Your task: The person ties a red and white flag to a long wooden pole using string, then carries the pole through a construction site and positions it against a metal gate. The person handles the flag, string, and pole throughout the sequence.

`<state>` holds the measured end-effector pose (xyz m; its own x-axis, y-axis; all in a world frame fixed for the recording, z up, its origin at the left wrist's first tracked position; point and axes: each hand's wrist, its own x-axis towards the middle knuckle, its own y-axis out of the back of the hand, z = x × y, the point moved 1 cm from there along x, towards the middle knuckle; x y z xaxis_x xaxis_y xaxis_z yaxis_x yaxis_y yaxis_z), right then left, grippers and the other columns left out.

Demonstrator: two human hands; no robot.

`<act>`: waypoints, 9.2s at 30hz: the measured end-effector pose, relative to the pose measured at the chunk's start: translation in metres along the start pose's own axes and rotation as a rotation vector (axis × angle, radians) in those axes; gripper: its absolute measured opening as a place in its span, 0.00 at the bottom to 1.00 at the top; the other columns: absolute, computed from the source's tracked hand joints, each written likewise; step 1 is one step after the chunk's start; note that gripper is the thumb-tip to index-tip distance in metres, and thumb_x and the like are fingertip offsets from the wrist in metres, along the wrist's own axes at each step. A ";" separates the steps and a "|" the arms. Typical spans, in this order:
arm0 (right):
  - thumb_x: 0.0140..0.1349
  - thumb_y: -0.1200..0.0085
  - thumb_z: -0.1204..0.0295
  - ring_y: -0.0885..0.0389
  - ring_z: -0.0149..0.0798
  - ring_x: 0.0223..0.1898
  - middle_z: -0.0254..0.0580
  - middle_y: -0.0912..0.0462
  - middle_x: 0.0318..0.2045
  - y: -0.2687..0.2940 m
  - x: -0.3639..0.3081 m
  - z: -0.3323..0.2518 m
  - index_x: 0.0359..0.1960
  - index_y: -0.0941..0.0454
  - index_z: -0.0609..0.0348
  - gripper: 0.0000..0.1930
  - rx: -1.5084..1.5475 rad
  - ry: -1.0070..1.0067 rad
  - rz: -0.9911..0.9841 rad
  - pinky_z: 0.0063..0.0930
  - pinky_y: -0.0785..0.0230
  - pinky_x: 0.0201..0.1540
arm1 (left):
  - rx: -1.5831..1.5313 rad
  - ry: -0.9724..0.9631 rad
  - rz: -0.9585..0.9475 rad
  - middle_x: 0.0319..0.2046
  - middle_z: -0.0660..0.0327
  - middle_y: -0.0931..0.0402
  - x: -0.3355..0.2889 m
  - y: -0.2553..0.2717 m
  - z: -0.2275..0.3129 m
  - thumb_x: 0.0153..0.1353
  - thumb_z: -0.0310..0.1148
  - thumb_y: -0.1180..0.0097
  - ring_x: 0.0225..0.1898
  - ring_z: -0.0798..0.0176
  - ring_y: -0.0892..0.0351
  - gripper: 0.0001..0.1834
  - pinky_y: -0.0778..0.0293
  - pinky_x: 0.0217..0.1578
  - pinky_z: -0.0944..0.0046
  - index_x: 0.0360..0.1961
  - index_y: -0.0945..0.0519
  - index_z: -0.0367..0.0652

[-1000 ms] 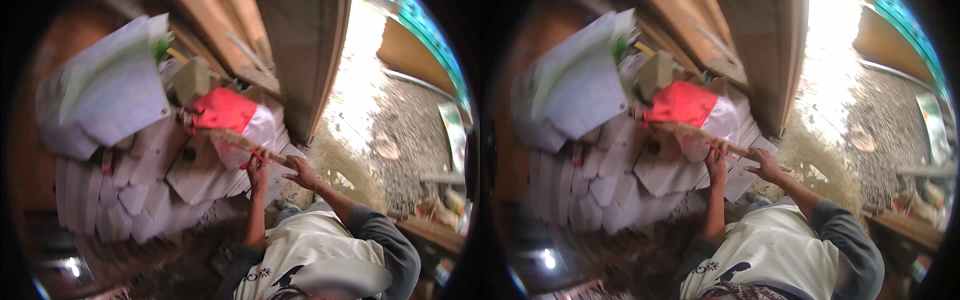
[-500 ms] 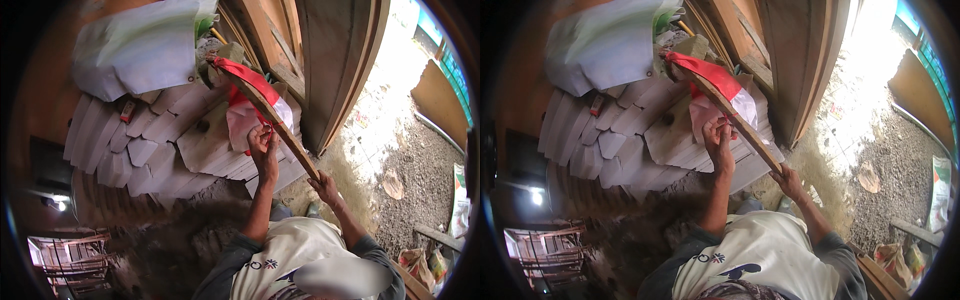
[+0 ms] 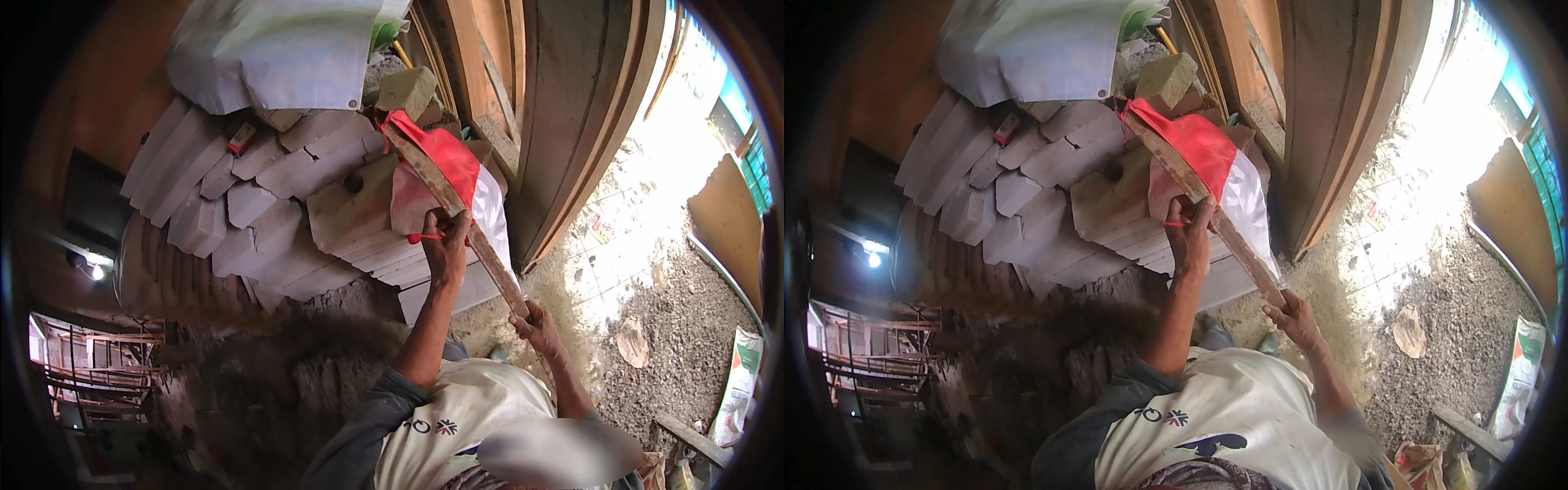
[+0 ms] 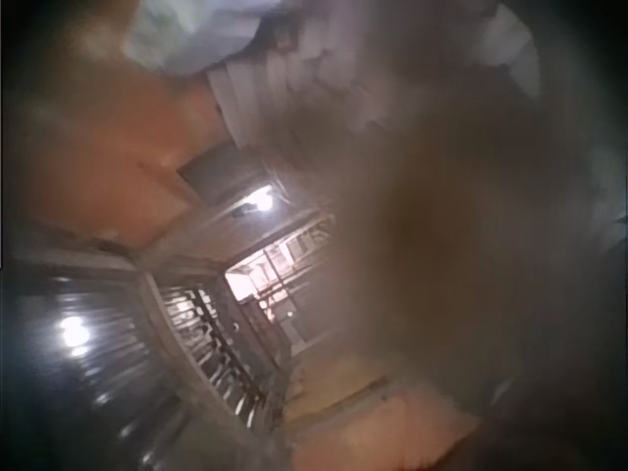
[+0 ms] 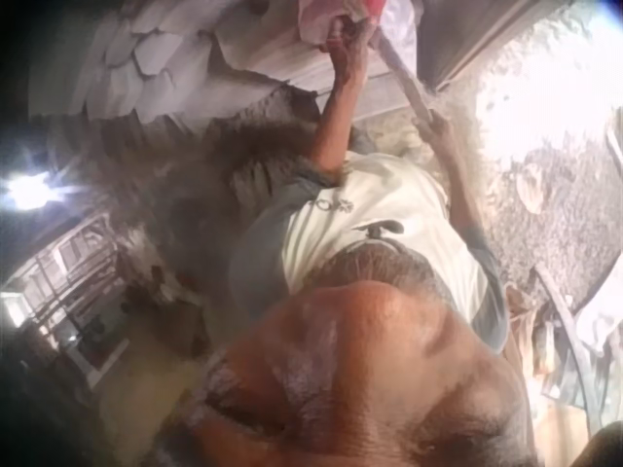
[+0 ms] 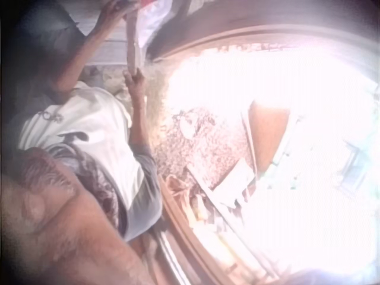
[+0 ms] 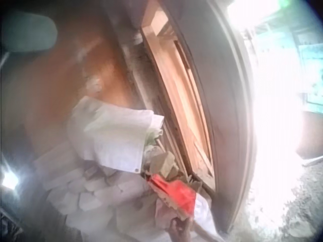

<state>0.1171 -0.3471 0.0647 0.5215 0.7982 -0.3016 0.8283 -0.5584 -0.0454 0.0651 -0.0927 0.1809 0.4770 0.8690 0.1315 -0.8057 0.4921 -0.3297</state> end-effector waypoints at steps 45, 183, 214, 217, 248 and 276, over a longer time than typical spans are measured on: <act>0.71 0.44 0.47 0.32 0.23 0.23 0.28 0.30 0.23 0.023 0.011 -0.072 0.40 0.27 0.59 0.24 -0.099 0.018 0.127 0.22 0.36 0.24 | 0.396 0.493 -0.276 0.31 0.65 0.19 -0.097 0.049 -0.101 0.72 0.51 0.42 0.31 0.68 0.22 0.25 0.27 0.34 0.64 0.45 0.17 0.35; 0.73 0.42 0.62 0.19 0.26 0.42 0.31 0.18 0.39 0.047 0.009 -0.044 0.45 0.20 0.54 0.10 0.480 0.084 0.119 0.27 0.23 0.45 | -0.056 0.753 -0.432 0.35 0.67 0.21 -0.112 -0.021 -0.070 0.69 0.42 0.38 0.16 0.81 0.42 0.17 0.48 0.16 0.77 0.52 0.21 0.44; 0.80 0.55 0.64 0.22 0.25 0.26 0.32 0.21 0.29 0.030 -0.047 -0.043 0.45 0.28 0.52 0.08 0.231 -0.029 0.057 0.22 0.25 0.30 | -0.023 0.611 -0.275 0.43 0.66 0.16 -0.136 -0.020 -0.074 0.69 0.39 0.38 0.41 0.73 0.17 0.17 0.19 0.42 0.69 0.54 0.16 0.42; 0.80 0.56 0.65 0.25 0.23 0.27 0.32 0.20 0.33 0.040 -0.047 -0.034 0.45 0.27 0.53 0.08 0.202 0.012 0.051 0.20 0.30 0.30 | -0.022 0.615 -0.241 0.45 0.64 0.16 -0.135 -0.021 -0.068 0.68 0.37 0.38 0.43 0.71 0.17 0.19 0.18 0.44 0.68 0.56 0.17 0.40; 0.80 0.59 0.68 0.25 0.27 0.24 0.35 0.24 0.29 0.008 -0.052 -0.062 0.45 0.33 0.57 0.07 0.225 0.011 0.122 0.23 0.29 0.26 | -0.137 0.552 -0.298 0.45 0.61 0.18 -0.134 -0.012 -0.073 0.67 0.42 0.35 0.45 0.67 0.17 0.21 0.16 0.48 0.60 0.54 0.21 0.38; 0.78 0.53 0.64 0.15 0.36 0.24 0.43 0.15 0.33 0.034 -0.015 -0.050 0.46 0.30 0.52 0.07 0.483 -0.165 0.073 0.28 0.21 0.23 | 0.199 0.777 -0.385 0.48 0.62 0.21 -0.158 0.025 -0.097 0.70 0.36 0.39 0.30 0.74 0.26 0.20 0.32 0.24 0.73 0.59 0.23 0.39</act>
<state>0.1474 -0.3669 0.1153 0.5028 0.7286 -0.4651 0.5817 -0.6832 -0.4414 0.0037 -0.2227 0.0613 0.7729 0.3964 -0.4954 -0.5515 0.8058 -0.2156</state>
